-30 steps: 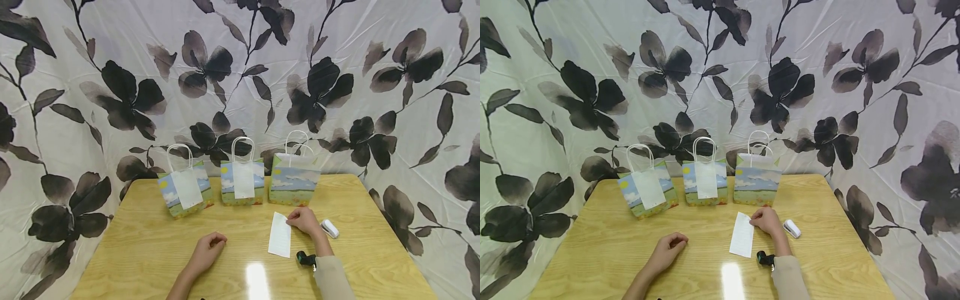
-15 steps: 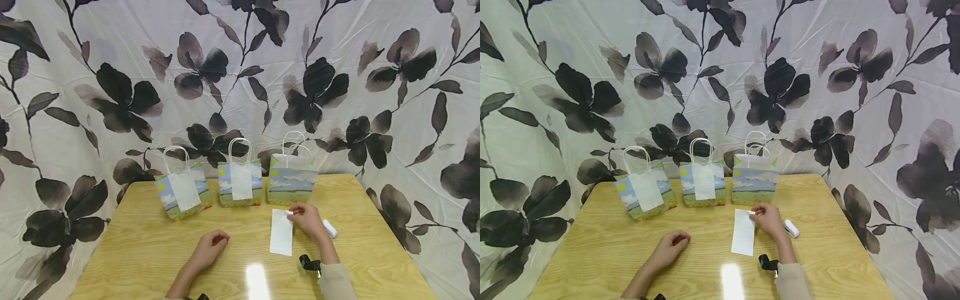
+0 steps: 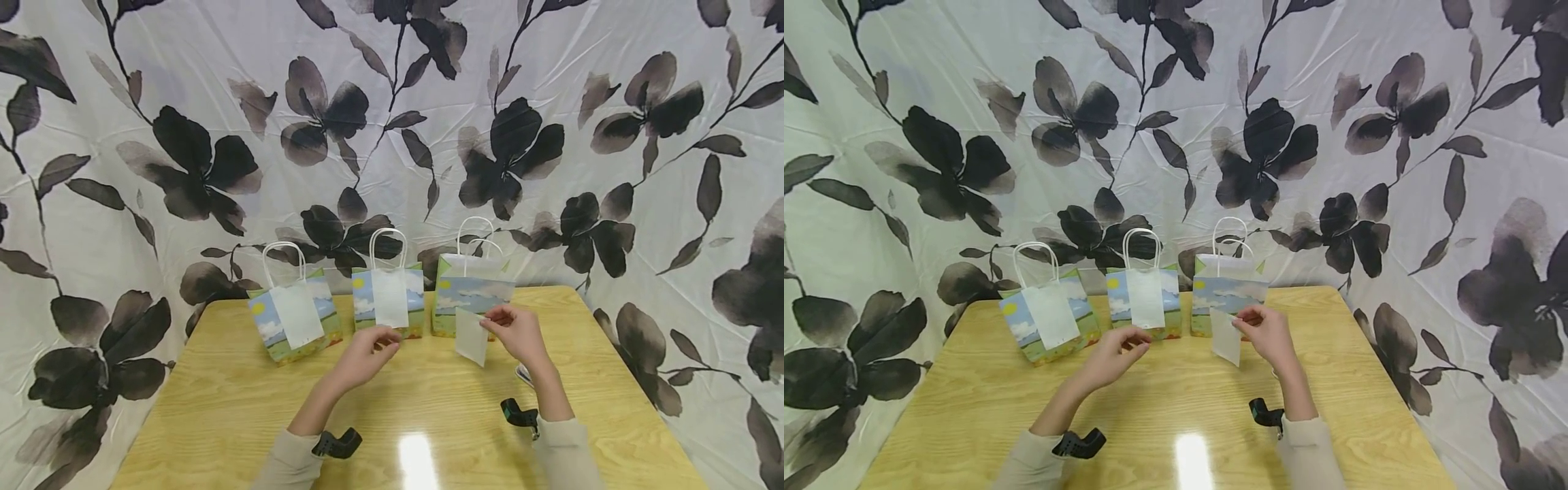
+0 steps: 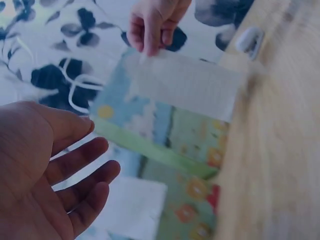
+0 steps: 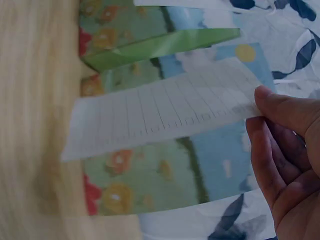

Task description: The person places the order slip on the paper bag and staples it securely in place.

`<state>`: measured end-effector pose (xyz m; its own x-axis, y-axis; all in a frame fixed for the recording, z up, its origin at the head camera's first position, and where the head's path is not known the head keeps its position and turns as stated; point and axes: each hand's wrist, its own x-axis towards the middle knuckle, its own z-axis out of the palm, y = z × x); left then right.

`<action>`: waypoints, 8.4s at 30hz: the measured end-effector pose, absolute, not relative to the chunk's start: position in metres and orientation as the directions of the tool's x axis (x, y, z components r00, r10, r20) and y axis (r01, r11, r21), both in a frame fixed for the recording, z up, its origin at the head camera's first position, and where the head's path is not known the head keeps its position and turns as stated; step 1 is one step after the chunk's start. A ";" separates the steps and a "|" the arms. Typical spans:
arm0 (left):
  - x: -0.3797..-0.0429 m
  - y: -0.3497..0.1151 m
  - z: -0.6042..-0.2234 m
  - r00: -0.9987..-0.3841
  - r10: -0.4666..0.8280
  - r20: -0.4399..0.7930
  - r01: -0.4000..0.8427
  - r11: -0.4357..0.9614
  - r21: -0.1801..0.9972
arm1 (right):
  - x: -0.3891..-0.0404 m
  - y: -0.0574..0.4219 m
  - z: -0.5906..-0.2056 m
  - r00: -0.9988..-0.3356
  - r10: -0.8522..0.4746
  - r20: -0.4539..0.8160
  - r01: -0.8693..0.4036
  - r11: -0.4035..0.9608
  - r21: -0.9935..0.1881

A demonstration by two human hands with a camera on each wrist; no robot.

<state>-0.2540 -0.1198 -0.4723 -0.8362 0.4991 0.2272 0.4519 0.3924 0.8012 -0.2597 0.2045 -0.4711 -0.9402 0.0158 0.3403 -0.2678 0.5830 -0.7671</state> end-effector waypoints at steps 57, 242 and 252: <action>-0.319 -0.014 -0.438 -0.857 0.432 0.280 0.454 0.378 0.807 | -0.279 0.209 -0.471 -0.714 0.223 0.664 -0.477 0.539 -0.694; -0.329 0.001 -0.470 -0.826 0.417 0.378 0.518 0.300 0.801 | -0.260 0.174 -0.406 -0.938 -0.063 0.340 -0.300 0.638 -0.710; -0.329 0.000 -0.470 -0.819 0.414 0.397 0.532 0.289 0.796 | -0.269 0.179 -0.408 -0.934 -0.136 0.331 -0.318 0.741 -0.592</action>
